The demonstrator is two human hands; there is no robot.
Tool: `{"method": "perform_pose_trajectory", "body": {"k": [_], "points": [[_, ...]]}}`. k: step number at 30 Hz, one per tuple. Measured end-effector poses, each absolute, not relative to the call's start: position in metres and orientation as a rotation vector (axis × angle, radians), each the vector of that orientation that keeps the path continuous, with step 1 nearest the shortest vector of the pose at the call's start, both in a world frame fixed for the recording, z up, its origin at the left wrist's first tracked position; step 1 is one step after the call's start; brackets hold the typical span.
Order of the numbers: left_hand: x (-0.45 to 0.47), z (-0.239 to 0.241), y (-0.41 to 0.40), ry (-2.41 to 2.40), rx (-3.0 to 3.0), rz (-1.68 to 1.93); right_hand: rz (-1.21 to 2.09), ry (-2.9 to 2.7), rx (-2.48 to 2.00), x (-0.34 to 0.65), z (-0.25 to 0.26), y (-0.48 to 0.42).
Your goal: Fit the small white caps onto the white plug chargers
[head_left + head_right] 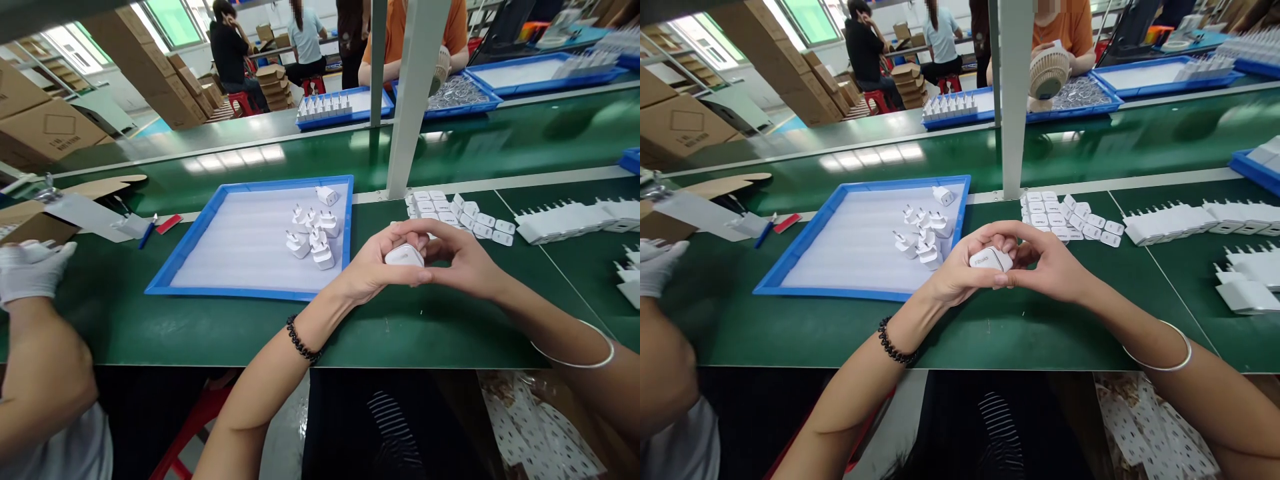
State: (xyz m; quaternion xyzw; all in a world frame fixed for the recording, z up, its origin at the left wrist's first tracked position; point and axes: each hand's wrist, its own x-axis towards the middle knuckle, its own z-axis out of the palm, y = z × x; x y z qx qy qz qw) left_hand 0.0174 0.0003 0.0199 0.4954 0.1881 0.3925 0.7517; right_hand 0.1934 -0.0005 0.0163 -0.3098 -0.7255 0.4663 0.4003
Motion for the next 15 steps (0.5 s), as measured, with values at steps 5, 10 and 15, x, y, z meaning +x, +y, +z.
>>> {"method": "perform_pose_trajectory", "body": {"k": [5,10,15], "points": [[0.017,0.0199,-0.0013,0.413,1.16,0.857,1.198,-1.817,-0.759,0.1964,0.0167,0.0025],[0.0125,0.0219,-0.0014,0.407,1.18,0.812,1.237,-1.804,-0.694,0.1974,0.0169,0.0046],[0.0098,0.0228,-0.001,0.389,1.182,0.781,1.236,-1.801,-0.66,0.1975,0.0147,0.006]]}}
